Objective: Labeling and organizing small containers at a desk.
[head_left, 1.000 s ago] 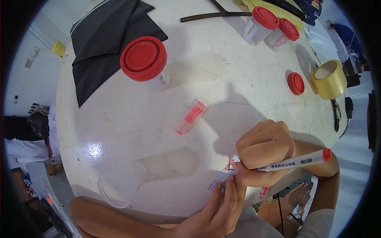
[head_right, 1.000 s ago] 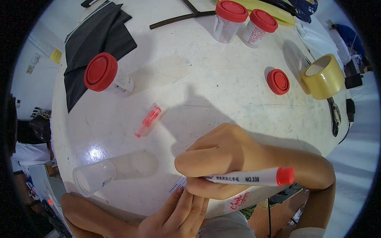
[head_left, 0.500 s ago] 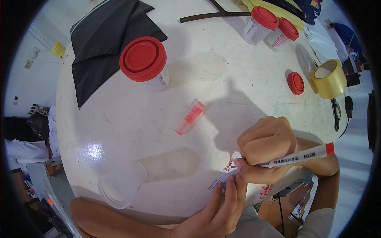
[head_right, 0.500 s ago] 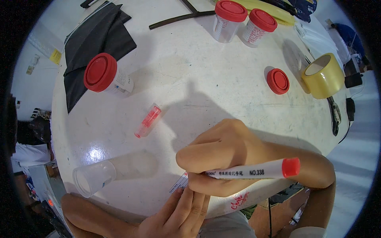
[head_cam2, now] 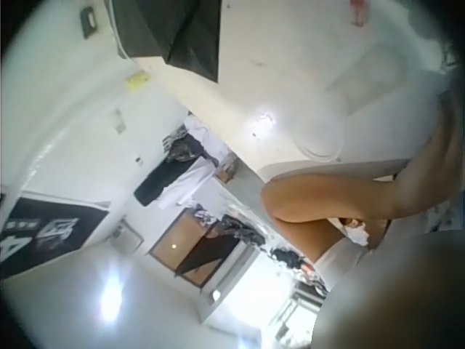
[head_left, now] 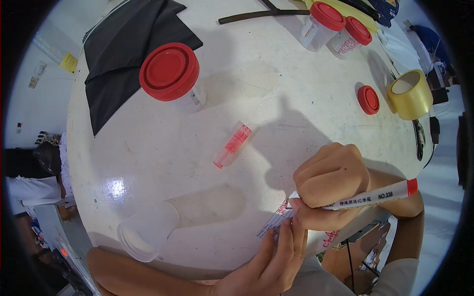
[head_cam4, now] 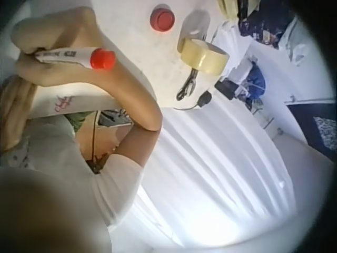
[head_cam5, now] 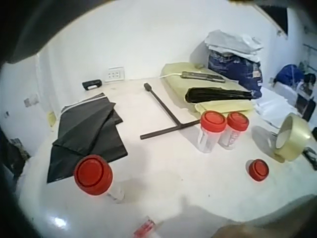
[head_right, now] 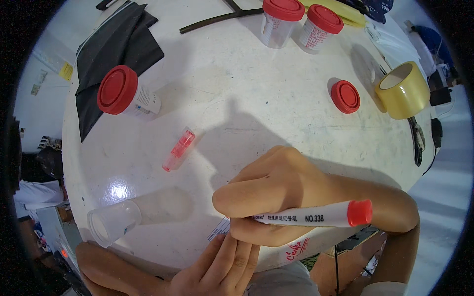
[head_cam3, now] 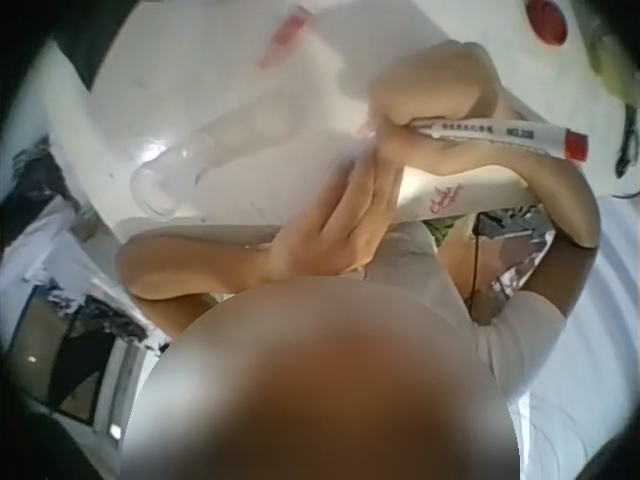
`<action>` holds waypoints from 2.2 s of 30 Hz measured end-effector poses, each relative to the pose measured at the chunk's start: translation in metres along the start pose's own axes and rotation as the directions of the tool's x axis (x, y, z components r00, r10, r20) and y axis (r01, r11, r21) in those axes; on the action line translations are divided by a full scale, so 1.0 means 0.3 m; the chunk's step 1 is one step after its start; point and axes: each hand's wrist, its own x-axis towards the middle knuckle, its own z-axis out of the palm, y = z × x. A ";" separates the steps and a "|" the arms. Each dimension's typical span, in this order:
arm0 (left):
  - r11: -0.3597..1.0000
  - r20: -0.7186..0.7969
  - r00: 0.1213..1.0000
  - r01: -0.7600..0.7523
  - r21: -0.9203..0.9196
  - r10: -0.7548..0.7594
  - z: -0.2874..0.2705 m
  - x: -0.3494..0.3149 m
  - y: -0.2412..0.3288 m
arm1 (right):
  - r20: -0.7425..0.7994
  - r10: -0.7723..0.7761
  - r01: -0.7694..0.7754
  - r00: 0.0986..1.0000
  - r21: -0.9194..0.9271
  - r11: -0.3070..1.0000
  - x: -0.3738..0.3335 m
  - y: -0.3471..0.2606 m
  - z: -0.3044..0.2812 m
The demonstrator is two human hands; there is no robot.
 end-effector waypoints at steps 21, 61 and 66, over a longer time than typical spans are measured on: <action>0.997 -0.068 0.997 0.033 0.073 -0.028 -0.024 0.007 -0.014 | -0.020 0.013 -0.013 1.000 -0.006 1.000 -0.009 0.010 -0.009; 0.993 -0.072 0.997 0.028 0.113 -0.020 -0.032 0.014 -0.021 | -0.067 0.004 -0.005 0.998 -0.017 1.000 -0.013 0.008 -0.005; 0.992 -0.066 0.997 0.037 0.121 -0.029 -0.030 0.015 -0.015 | -0.075 -0.017 0.014 0.997 -0.039 0.999 -0.015 0.009 -0.008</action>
